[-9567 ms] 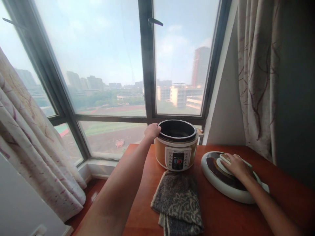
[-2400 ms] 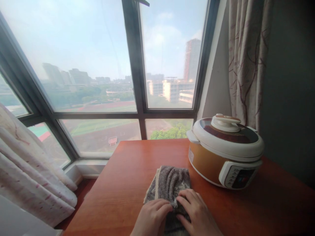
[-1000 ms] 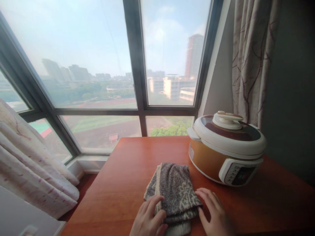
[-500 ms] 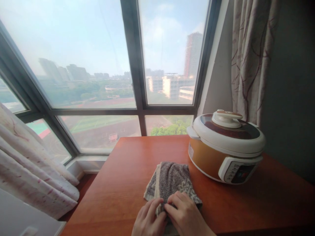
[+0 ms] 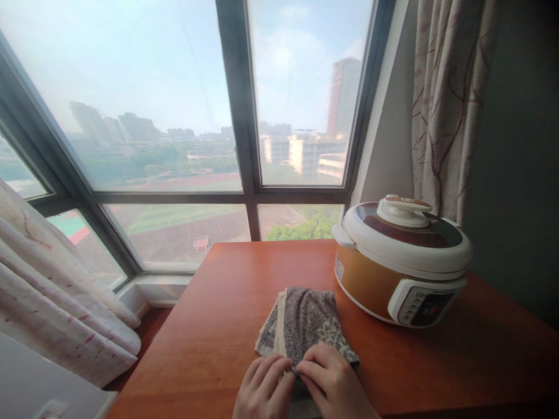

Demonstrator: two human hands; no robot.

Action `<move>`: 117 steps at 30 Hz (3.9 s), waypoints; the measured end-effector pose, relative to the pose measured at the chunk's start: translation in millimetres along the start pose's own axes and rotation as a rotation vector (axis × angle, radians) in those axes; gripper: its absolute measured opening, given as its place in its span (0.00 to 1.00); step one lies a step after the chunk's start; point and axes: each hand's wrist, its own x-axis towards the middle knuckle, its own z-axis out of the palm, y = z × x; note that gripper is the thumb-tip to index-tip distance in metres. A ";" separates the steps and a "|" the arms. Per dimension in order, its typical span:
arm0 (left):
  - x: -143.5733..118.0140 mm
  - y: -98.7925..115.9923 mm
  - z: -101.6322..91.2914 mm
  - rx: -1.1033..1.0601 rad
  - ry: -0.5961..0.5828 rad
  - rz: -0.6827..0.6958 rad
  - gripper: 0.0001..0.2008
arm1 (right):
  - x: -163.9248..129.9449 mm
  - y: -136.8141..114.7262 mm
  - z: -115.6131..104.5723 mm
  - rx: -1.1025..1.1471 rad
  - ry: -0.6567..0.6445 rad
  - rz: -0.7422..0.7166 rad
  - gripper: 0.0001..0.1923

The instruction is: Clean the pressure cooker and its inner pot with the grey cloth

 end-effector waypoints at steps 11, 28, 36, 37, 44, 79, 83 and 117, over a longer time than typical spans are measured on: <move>44.3 -2.1 -9.1 -0.227 0.112 -0.241 0.08 | -18.4 38.2 -49.5 -0.221 -0.020 -0.029 0.08; 131.2 -63.4 -31.5 -0.327 0.295 -0.361 0.08 | 68.0 57.2 -105.5 -0.083 0.178 -0.007 0.06; 229.9 -90.2 -85.8 -0.591 0.495 -0.479 0.06 | 186.5 32.2 -162.8 0.114 0.443 0.109 0.03; 240.7 -91.6 -92.0 -0.600 0.525 -0.500 0.06 | 195.7 28.8 -168.6 0.161 0.446 0.134 0.03; 281.5 -97.3 -124.0 -0.449 0.629 -0.478 0.07 | 224.4 9.8 -195.5 -0.022 0.558 0.063 0.13; 203.5 -169.5 -1.6 -0.775 0.210 -0.843 0.13 | 223.8 73.2 -94.6 -0.274 -0.056 0.262 0.10; 179.6 -161.5 -6.6 -0.773 0.175 -0.846 0.13 | 206.0 58.6 -87.5 -0.300 -0.160 0.200 0.11; 74.1 -80.8 37.8 -0.236 -0.503 -0.448 0.27 | 47.7 69.3 18.4 -0.020 -0.192 0.343 0.25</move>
